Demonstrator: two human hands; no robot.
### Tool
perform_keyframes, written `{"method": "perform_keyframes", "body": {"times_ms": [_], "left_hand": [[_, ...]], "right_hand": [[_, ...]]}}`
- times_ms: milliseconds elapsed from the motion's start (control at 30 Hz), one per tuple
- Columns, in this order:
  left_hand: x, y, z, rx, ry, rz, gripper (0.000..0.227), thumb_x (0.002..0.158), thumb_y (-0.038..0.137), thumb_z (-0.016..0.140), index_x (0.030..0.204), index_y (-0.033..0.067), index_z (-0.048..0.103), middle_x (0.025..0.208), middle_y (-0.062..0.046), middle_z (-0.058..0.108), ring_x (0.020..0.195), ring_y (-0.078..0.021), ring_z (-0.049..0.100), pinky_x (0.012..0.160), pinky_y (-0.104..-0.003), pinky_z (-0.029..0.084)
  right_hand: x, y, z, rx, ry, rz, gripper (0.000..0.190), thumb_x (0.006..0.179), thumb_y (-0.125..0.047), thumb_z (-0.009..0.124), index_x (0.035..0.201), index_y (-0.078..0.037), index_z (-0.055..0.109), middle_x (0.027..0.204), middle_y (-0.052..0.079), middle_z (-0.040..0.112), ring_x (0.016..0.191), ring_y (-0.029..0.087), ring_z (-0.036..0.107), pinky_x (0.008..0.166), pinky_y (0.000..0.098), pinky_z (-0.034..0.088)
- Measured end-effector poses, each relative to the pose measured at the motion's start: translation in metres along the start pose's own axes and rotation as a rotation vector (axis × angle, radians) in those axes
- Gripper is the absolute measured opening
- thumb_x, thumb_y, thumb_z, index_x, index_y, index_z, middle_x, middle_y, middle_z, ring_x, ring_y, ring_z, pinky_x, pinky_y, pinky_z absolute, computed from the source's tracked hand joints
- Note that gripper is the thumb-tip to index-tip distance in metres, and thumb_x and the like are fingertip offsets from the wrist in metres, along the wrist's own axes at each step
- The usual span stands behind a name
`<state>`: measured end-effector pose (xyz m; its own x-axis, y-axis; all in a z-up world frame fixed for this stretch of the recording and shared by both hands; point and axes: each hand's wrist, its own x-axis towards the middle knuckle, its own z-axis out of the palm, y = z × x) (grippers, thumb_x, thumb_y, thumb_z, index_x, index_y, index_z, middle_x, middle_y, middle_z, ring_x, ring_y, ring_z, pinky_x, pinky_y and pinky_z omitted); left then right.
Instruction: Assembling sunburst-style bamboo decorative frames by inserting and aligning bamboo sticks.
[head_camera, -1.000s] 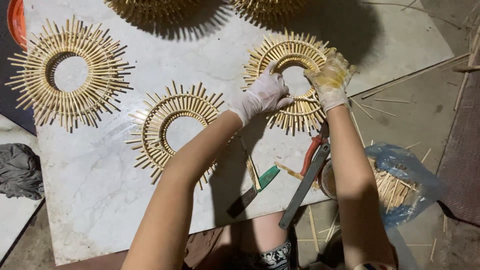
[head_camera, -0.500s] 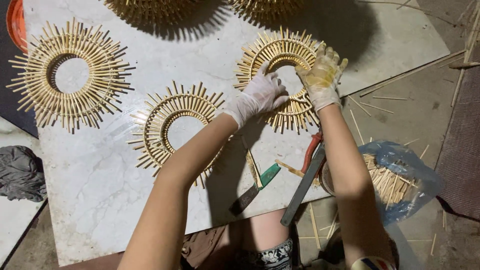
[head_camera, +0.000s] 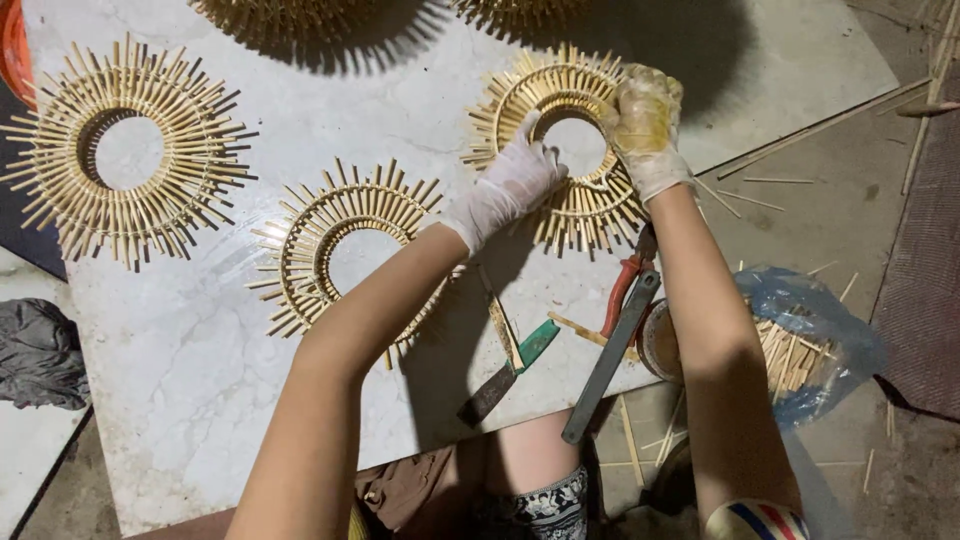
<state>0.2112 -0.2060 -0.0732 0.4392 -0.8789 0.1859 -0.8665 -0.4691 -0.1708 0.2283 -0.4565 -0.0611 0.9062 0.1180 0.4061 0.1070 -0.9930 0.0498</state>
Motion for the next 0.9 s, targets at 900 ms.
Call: {"method": "perform_keyframes", "body": {"times_ms": [900], "left_hand": [[0.028,-0.039,0.034,0.127,-0.073,-0.112,0.036,0.103,0.019,0.041,0.109,-0.0014,0.070,0.124,-0.019,0.071,0.138,-0.0337,0.049,0.120,-0.062,0.012]], "right_hand": [[-0.058,-0.043,-0.016,-0.036,-0.013,0.406,0.051,0.085,-0.036,0.072,0.124,-0.004,0.068,0.148,0.024,0.050,0.146,0.044,0.032,0.114,0.0731,0.016]]}}
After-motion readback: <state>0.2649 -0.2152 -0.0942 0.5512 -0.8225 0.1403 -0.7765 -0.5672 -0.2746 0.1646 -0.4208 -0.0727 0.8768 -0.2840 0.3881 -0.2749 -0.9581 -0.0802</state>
